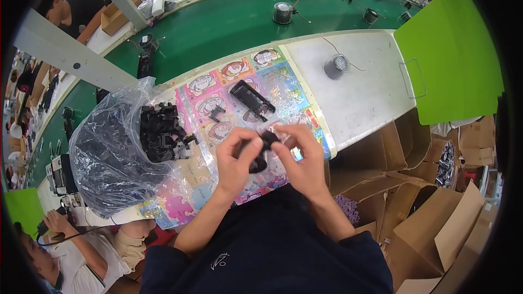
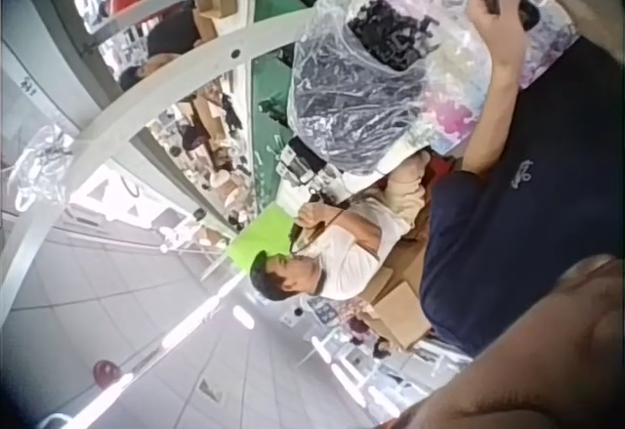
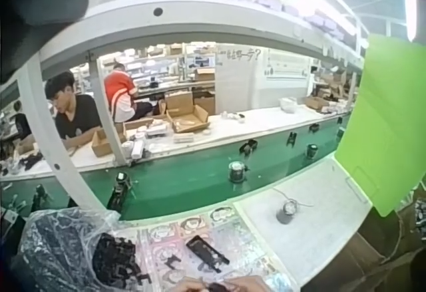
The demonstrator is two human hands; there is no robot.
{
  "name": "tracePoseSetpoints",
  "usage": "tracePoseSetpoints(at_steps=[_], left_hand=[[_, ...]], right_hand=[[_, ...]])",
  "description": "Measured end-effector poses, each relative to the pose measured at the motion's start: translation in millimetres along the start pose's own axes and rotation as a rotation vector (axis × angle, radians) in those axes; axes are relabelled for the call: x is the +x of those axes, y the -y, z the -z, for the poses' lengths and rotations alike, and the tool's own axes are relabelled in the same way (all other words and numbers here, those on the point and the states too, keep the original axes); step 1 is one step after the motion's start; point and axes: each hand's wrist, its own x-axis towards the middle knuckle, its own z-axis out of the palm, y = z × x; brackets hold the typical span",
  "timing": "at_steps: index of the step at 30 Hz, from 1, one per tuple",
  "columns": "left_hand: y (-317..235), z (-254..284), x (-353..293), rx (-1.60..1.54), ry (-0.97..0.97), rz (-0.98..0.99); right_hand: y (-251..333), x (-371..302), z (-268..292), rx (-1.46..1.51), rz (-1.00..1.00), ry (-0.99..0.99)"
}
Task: The person assembles electronic modules by combining plastic housings, cooling fans, and wires, securing them with screws using a screwdriver.
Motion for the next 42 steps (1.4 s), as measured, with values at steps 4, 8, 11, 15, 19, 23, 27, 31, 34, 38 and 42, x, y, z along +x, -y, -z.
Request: tracePoseSetpoints(at_steps=[4,8,11,15,19,23,27,31,34,38,42], left_hand=[[8,-5,11,0.044,-0.084,-0.102],[-14,-17,29,0.223,0.332,-0.192],[-30,2,74,1.037,0.396,-0.602],[-21,20,108,1.379,0.523,-0.606],[-15,16,113,1.386,0.638,-0.517],[-17,-2,98,1.257,0.620,-0.312],[-22,-3,87,1.167,0.629,-0.244],[-25,1,78,1.008,0.685,-0.265],[-19,6,77,0.936,0.714,-0.349],[-27,1,74,0.862,0.716,-0.070],[-22,3,70,0.828,0.668,-0.035]], right_hand=[[-10,-11,-11,0.094,0.002,-0.015],[-23,-12,-5,0.493,-0.207,-0.099],[-51,-2,22,0.142,-0.215,-0.075],[-57,8,50,-0.247,-0.061,-0.008],[-43,14,63,-0.613,0.086,0.043],[-33,13,82,-0.598,0.024,0.105],[-32,8,91,-0.516,-0.045,0.048],[-23,7,93,-0.508,-0.001,0.046],[-11,10,91,-0.480,-0.005,0.108],[-9,16,90,-0.494,0.070,0.215],[-7,25,89,-0.600,0.261,0.289]])
